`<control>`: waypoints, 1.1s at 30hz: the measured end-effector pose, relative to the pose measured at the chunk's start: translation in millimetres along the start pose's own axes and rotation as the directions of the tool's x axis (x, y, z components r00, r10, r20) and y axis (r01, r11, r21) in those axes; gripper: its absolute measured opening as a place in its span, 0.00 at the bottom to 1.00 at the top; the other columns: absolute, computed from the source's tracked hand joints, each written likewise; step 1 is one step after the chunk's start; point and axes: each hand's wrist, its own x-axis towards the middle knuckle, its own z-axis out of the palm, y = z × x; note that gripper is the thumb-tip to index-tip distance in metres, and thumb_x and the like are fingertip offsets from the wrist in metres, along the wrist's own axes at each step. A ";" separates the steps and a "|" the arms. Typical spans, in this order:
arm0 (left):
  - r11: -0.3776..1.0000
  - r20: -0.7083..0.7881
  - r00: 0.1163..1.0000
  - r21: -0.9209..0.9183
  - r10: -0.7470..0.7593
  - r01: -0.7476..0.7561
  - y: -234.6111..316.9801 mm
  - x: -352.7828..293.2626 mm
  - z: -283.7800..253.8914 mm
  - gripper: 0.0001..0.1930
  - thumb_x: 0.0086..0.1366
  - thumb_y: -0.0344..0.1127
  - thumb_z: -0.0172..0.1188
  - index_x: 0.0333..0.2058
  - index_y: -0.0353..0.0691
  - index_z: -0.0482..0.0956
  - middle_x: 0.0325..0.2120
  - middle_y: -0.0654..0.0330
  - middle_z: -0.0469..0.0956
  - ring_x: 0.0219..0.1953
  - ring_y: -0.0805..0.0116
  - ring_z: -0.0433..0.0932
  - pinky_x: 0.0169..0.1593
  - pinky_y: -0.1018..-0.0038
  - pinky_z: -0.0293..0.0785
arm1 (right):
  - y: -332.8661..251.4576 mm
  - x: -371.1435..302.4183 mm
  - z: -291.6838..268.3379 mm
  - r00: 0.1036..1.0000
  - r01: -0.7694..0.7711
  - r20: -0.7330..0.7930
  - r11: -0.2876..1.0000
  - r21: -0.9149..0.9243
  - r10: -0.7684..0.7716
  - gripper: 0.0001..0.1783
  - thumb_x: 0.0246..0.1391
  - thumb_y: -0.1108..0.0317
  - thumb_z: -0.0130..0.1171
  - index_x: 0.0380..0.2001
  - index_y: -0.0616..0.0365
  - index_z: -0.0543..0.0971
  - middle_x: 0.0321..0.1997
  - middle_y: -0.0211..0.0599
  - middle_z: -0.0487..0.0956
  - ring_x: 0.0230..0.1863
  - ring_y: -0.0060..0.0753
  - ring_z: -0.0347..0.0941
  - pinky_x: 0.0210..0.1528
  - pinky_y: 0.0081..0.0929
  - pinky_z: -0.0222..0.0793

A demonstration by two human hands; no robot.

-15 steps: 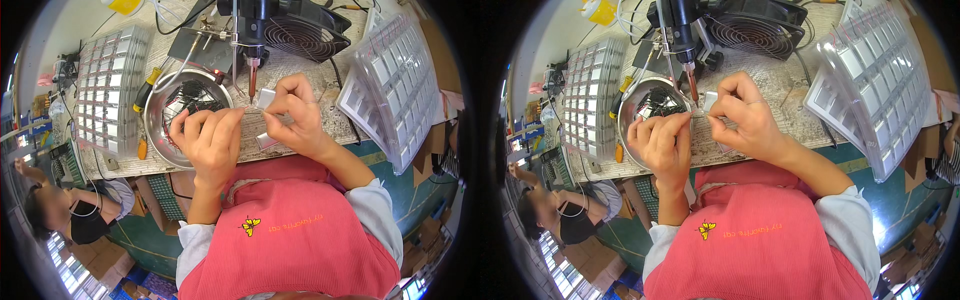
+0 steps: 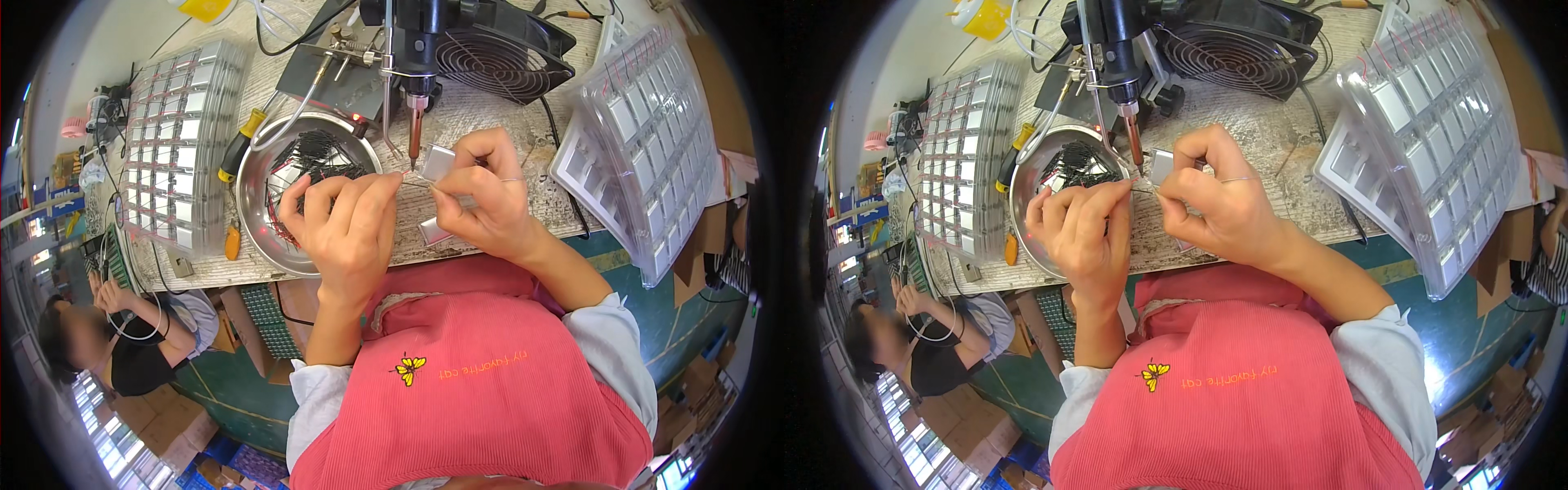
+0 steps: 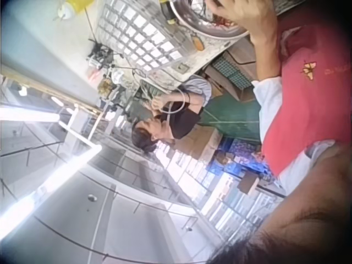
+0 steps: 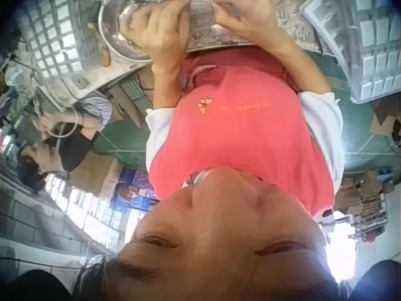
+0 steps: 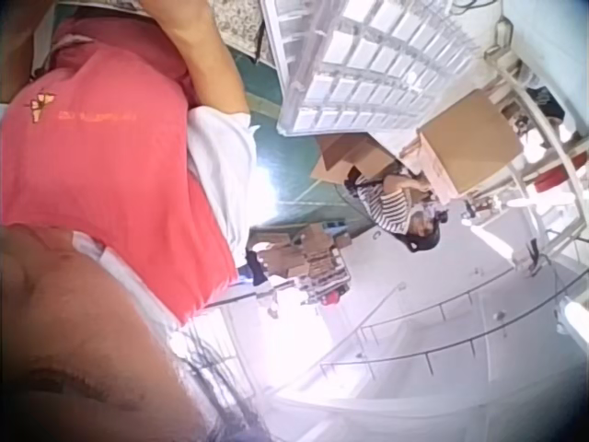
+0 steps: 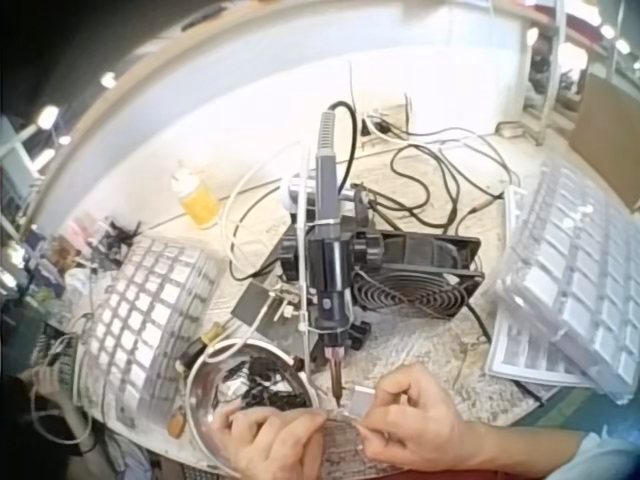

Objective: Assembling small electronic components by attaching wires using a stationary soldering iron.

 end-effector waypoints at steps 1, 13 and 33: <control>1.000 0.001 1.000 -0.001 0.001 -0.001 -0.2 0.0 0.1 0.11 0.51 0.30 0.64 0.35 0.49 0.80 0.28 0.73 0.79 0.32 0.73 0.72 0.54 0.64 0.56 | 0.2 -0.5 0.2 1.000 0.001 0.000 1.000 -0.005 -0.001 0.12 0.34 0.81 0.63 0.26 0.60 0.74 0.32 0.38 0.67 0.30 0.35 0.66 0.32 0.25 0.66; 1.000 0.011 1.000 0.004 0.008 -0.008 -0.7 -0.2 1.2 0.12 0.51 0.29 0.64 0.36 0.49 0.79 0.28 0.73 0.78 0.32 0.73 0.71 0.54 0.63 0.56 | -0.2 -1.2 1.0 1.000 0.004 0.003 1.000 -0.026 -0.004 0.12 0.33 0.81 0.63 0.25 0.60 0.74 0.33 0.38 0.67 0.30 0.34 0.67 0.31 0.26 0.67; 1.000 0.045 0.999 -0.004 0.001 -0.001 1.4 0.7 0.6 0.11 0.50 0.29 0.64 0.35 0.49 0.80 0.27 0.73 0.78 0.32 0.73 0.71 0.54 0.63 0.55 | 1.4 -4.5 2.1 0.997 0.082 0.005 0.993 -0.082 -0.081 0.11 0.33 0.81 0.63 0.24 0.59 0.73 0.33 0.37 0.68 0.28 0.30 0.67 0.28 0.23 0.67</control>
